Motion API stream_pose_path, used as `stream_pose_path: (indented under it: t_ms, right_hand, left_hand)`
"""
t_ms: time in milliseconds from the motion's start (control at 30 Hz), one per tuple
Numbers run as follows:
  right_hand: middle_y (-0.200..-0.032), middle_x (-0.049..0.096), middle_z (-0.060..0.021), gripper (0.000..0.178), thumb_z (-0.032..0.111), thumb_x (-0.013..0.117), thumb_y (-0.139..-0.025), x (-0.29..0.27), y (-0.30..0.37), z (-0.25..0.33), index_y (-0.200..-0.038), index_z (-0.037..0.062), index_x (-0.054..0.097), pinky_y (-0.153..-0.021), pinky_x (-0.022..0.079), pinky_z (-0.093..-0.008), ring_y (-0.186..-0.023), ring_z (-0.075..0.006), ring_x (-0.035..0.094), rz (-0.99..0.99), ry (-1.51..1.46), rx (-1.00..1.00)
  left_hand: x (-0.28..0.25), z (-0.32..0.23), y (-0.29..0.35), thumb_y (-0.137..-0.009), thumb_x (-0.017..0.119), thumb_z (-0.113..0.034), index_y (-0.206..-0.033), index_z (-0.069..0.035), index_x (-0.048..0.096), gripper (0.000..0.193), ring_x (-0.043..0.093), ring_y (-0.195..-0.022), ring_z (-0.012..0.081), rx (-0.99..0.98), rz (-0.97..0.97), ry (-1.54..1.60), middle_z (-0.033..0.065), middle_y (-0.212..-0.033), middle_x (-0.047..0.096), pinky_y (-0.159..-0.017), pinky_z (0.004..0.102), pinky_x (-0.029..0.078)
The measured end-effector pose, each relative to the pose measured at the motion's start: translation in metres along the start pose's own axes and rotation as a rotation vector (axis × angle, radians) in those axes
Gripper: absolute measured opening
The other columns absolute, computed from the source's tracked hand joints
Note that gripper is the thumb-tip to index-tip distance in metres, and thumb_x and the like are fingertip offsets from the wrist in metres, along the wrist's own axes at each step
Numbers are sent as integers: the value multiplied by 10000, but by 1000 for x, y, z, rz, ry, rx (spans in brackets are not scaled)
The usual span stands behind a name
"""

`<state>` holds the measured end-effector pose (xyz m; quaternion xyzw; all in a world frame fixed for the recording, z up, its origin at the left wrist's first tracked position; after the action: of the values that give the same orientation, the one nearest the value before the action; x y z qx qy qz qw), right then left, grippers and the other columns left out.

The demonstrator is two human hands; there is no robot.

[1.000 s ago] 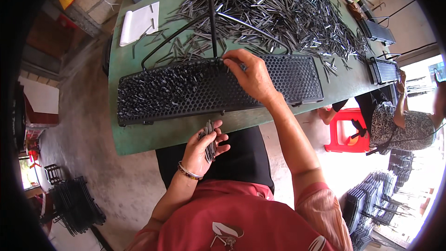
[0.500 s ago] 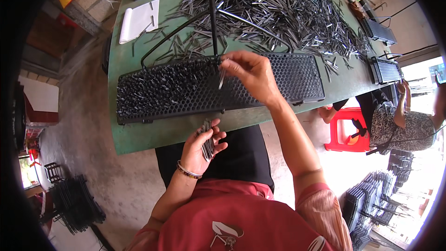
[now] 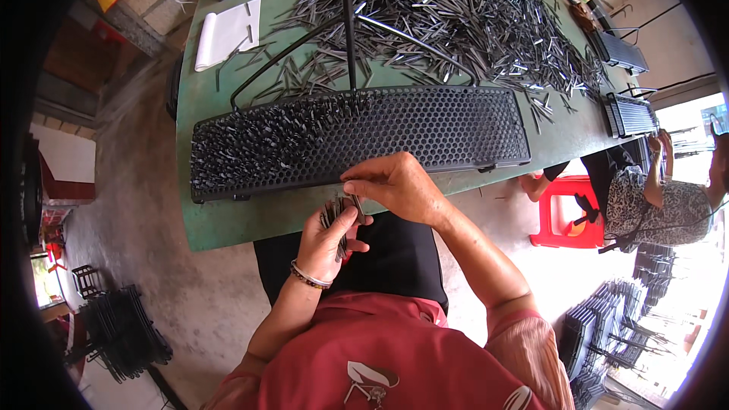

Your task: Inserting thin metal rods into a perforated assembly plate.

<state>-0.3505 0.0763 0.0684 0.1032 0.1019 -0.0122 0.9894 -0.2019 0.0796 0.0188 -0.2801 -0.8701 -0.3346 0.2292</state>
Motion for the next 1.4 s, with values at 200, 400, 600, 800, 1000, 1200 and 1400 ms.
stream_pose_path:
  t_ms: [200, 400, 600, 800, 1000, 1200, 1400]
  right_hand:
    - [-853, 698, -79, 201, 89, 691, -838, -2, 3, -2, -1006, -20, 682, -703, 523, -234, -805, -90, 638, -15, 45, 51]
    - [-845, 693, -74, 185, 71, 679, -843, -3, 4, -2, -996, -33, 677, -708, 526, -236, -809, -108, 647, 32, 30, 30]
    - [-862, 697, -58, 187, 124, 692, -838, -42, -6, 27, -988, 12, 685, -725, 507, -245, -808, -90, 634, -323, 144, -216]
    - [-871, 703, -41, 162, 112, 681, -845, -69, -41, 25, -988, 36, 690, -744, 494, -235, -826, -78, 631, -483, 300, -429]
    - [-869, 702, -46, 168, 110, 682, -843, -69, -56, 10, -990, 29, 687, -741, 484, -233, -809, -78, 616, -479, 310, -459]
    - [-875, 704, -56, 174, 100, 694, -829, -66, -54, 2, -985, 23, 688, -751, 488, -237, -812, -88, 631, -604, 295, -359]
    - [-899, 704, -81, 170, 80, 700, -813, -63, -49, -4, -969, 16, 686, -755, 501, -253, -821, -131, 657, -690, 419, -482]
  left_hand:
    - [1, 2, 1, -912, 605, -228, -1091, 7, 585, 296, 639, -877, 173, -4, -10, -56, 9, -716, 538, -511, 256, 568]
    - [4, 2, 2, -921, 587, -228, -1101, 12, 584, 301, 642, -897, 175, -7, 2, -44, 5, -682, 525, -509, 256, 570]
    - [-3, 5, 1, -931, 568, -202, -1040, -30, 591, 205, 642, -930, 184, -48, -39, 26, 25, -787, 576, -539, 285, 581]
    - [1, 12, 4, -924, 581, -208, -1042, -52, 582, 196, 637, -948, 191, -113, 17, 33, 35, -923, 598, -549, 306, 582]
    - [0, 14, 4, -917, 594, -211, -1049, -58, 579, 202, 634, -953, 192, -125, 32, 35, 28, -949, 588, -560, 323, 586]
    - [0, 13, 3, -927, 570, -201, -1066, -53, 577, 203, 630, -958, 192, -145, 34, 50, 29, -954, 586, -578, 329, 592]
    - [-2, 15, 2, -937, 547, -210, -1086, -35, 572, 231, 624, -971, 198, -178, 52, 99, 41, -967, 577, -579, 337, 594]
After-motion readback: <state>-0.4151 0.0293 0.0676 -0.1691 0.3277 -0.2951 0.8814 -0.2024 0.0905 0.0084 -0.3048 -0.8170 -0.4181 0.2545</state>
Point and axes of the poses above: each hand's wrist, its own y-axis away from the middle knuckle, its own x-axis out of the palm, z = x × y, the point moved 5 cm from there along -y, towards the middle knuckle
